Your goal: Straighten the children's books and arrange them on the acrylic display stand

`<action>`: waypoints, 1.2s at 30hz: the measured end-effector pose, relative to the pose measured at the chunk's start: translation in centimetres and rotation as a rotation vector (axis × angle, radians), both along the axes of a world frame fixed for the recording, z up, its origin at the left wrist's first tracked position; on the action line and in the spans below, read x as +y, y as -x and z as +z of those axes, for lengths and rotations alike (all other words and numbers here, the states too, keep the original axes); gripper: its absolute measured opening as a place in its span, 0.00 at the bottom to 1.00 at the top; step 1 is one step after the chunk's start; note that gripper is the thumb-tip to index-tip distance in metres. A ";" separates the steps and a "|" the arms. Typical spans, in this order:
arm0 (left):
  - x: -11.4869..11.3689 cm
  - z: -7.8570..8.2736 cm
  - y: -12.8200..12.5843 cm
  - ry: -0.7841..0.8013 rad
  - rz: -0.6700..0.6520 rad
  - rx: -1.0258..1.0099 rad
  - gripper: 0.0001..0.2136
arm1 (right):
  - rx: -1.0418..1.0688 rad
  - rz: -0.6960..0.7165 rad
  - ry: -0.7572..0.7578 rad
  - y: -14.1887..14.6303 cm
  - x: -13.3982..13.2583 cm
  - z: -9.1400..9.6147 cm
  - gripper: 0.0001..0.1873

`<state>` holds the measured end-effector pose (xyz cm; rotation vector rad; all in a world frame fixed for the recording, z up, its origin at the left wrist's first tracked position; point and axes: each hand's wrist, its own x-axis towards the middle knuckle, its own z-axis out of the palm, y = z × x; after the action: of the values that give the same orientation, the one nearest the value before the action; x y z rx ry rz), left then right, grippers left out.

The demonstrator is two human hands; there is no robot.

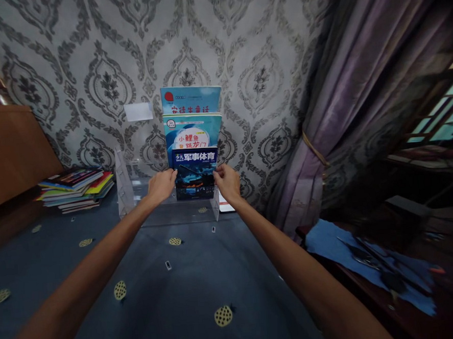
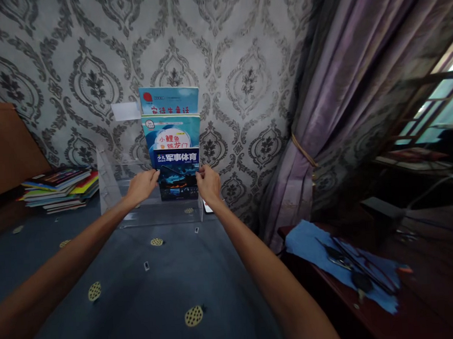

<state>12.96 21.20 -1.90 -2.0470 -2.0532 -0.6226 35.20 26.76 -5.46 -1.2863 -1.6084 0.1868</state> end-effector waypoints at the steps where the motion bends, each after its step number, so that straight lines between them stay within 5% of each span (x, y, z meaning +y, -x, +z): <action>1: 0.0 0.0 0.0 0.001 -0.001 0.000 0.21 | -0.001 0.001 0.002 0.0 -0.1 -0.1 0.08; 26: -0.8 -1.5 -0.4 -0.057 -0.131 -0.141 0.17 | 0.152 0.207 0.005 -0.8 -2.5 -1.0 0.22; 36: -4.5 -3.6 2.8 -0.140 -0.295 -0.128 0.11 | 0.265 0.268 0.044 -0.5 -5.0 -2.0 0.33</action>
<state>10.21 16.74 -5.46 -2.2975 -1.7227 -0.9408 35.74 21.75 -7.51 -1.0261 -1.5469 0.5383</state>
